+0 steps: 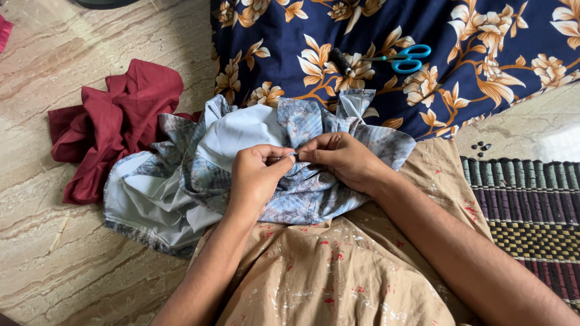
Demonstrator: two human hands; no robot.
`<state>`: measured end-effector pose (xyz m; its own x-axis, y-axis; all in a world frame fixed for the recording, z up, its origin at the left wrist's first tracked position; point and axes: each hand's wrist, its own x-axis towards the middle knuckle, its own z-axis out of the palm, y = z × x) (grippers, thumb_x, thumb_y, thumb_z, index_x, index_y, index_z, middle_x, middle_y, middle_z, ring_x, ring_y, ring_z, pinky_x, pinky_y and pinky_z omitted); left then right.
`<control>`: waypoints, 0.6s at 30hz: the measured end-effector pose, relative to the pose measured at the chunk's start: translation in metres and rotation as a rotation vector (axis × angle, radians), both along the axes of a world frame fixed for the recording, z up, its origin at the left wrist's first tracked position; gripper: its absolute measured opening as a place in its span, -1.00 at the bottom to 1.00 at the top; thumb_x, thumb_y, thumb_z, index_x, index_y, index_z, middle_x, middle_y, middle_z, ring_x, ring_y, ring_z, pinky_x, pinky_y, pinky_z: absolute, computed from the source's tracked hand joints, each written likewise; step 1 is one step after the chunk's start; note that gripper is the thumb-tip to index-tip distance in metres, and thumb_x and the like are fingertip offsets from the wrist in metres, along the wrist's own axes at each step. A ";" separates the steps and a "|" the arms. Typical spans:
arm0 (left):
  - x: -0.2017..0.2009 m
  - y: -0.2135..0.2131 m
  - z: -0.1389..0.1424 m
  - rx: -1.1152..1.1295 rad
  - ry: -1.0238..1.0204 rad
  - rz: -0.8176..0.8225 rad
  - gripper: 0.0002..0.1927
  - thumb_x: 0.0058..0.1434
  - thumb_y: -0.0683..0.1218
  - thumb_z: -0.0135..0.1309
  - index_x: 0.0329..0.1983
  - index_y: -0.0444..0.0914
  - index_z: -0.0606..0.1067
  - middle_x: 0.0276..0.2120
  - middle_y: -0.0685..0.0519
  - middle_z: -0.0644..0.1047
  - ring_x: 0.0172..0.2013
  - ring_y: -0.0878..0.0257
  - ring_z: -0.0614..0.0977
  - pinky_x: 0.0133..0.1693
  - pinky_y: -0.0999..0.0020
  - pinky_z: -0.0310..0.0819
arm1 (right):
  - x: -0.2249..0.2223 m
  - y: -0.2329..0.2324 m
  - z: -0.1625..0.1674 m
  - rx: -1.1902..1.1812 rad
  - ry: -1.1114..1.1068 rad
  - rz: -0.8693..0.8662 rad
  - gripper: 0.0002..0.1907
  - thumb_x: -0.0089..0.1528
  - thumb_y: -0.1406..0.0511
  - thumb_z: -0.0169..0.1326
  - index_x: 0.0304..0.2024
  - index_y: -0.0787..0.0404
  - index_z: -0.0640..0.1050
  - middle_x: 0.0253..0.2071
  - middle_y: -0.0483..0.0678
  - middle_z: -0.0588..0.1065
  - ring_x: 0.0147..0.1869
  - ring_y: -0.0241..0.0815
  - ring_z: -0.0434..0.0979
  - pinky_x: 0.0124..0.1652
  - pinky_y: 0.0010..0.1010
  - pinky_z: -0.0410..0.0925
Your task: The person sits on the floor with a gray garment across their lap and attaches small dark buttons to it by hand, picking buttons one at a time from a mat beside them and working them through the fabric at the placket. A pair of scissors rests on the bed nearby and is not used.
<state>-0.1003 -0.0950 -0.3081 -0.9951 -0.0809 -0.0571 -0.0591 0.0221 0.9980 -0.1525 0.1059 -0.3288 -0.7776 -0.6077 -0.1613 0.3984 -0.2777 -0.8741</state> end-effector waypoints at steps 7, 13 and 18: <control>0.000 -0.001 0.001 -0.018 -0.002 -0.013 -0.83 0.14 -0.28 0.24 -0.20 -0.45 0.65 -0.42 0.08 0.62 -0.43 0.48 0.52 -0.35 0.59 0.39 | 0.000 -0.002 -0.004 -0.012 0.019 -0.021 -0.81 0.24 0.44 0.17 -0.12 0.45 0.62 -0.15 0.03 0.64 -0.08 -0.26 0.63 0.02 -0.48 0.46; -0.002 -0.002 0.003 -0.038 -0.040 -0.035 -0.83 0.16 -0.27 0.22 -0.18 -0.44 0.65 -0.40 0.06 0.64 -0.41 0.46 0.55 -0.33 0.58 0.42 | 0.000 -0.002 -0.009 0.021 0.038 -0.032 -0.83 0.26 0.43 0.17 -0.13 0.45 0.62 -0.17 0.02 0.64 -0.11 -0.27 0.61 -0.01 -0.48 0.45; -0.002 0.000 0.006 -0.110 -0.049 -0.036 -0.82 0.16 -0.26 0.22 -0.17 -0.42 0.66 -0.40 0.06 0.65 -0.40 0.46 0.56 -0.33 0.57 0.43 | 0.000 -0.002 -0.014 0.051 0.068 -0.053 -0.84 0.27 0.42 0.17 -0.15 0.43 0.62 -0.17 0.00 0.64 -0.10 -0.29 0.61 0.00 -0.50 0.45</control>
<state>-0.1023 -0.0953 -0.3021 -0.9936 -0.0542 -0.0988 -0.1053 0.1347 0.9853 -0.1524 0.1037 -0.3431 -0.8185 -0.5578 -0.1371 0.3240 -0.2511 -0.9121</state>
